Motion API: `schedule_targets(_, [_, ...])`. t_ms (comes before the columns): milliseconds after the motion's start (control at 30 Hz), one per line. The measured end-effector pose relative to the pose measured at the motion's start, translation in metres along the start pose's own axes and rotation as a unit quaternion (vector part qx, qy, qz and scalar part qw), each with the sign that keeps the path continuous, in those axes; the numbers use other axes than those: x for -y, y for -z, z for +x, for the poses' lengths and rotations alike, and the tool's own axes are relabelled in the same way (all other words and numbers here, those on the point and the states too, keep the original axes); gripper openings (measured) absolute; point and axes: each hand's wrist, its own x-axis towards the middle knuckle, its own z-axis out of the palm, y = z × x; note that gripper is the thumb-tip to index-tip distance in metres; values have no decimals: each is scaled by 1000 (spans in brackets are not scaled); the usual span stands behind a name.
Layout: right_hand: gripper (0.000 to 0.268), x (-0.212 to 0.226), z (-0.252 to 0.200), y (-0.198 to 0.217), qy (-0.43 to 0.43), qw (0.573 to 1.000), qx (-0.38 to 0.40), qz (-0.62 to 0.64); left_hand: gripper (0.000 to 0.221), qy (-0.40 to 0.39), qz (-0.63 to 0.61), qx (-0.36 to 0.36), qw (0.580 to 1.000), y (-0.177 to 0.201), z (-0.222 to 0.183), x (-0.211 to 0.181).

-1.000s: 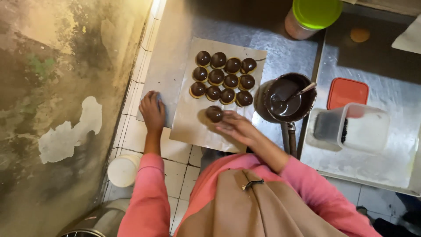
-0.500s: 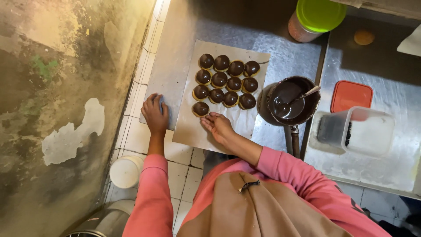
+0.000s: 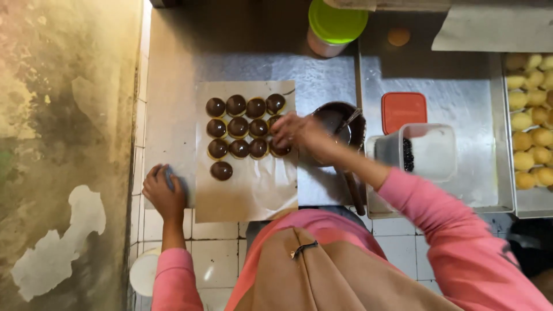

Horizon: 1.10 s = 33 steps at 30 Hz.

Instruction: Decorating baked pastries by dipping them in chocolate, adding sprinkles, and drizzling with white glaze.

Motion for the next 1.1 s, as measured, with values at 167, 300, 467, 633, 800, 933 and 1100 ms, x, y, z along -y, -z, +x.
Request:
schedule_targets(167, [16,29,55,203,78,971,-212,-74,31,8,16,-6,1000,1,2,-4])
schedule_targets(300, [22,17,112,370,7,917,-390,-86,30,15,29,-10,999,0,5,-3])
schedule_targets(467, [37,-32,183,588,-52,883,-467,-22,31,30,44,-7,999,4,4,-7])
schedule_targets(633, [41,-25,198,591,-65,854,-516,7,32,29,20,4,999,12,12,-20])
schedule_targets(800, [28,-5,189,523,-4,920,-390,33,32,31,14,13,999,11,11,-16])
schedule_targets(933, [23,5,178,472,15,930,-296,218,32,11,14,16,1000,11,12,-13])
schedule_targets(1100, [36,71,72,304,-9,949,-209,235,31,7,9,23,1000,6,7,-7])
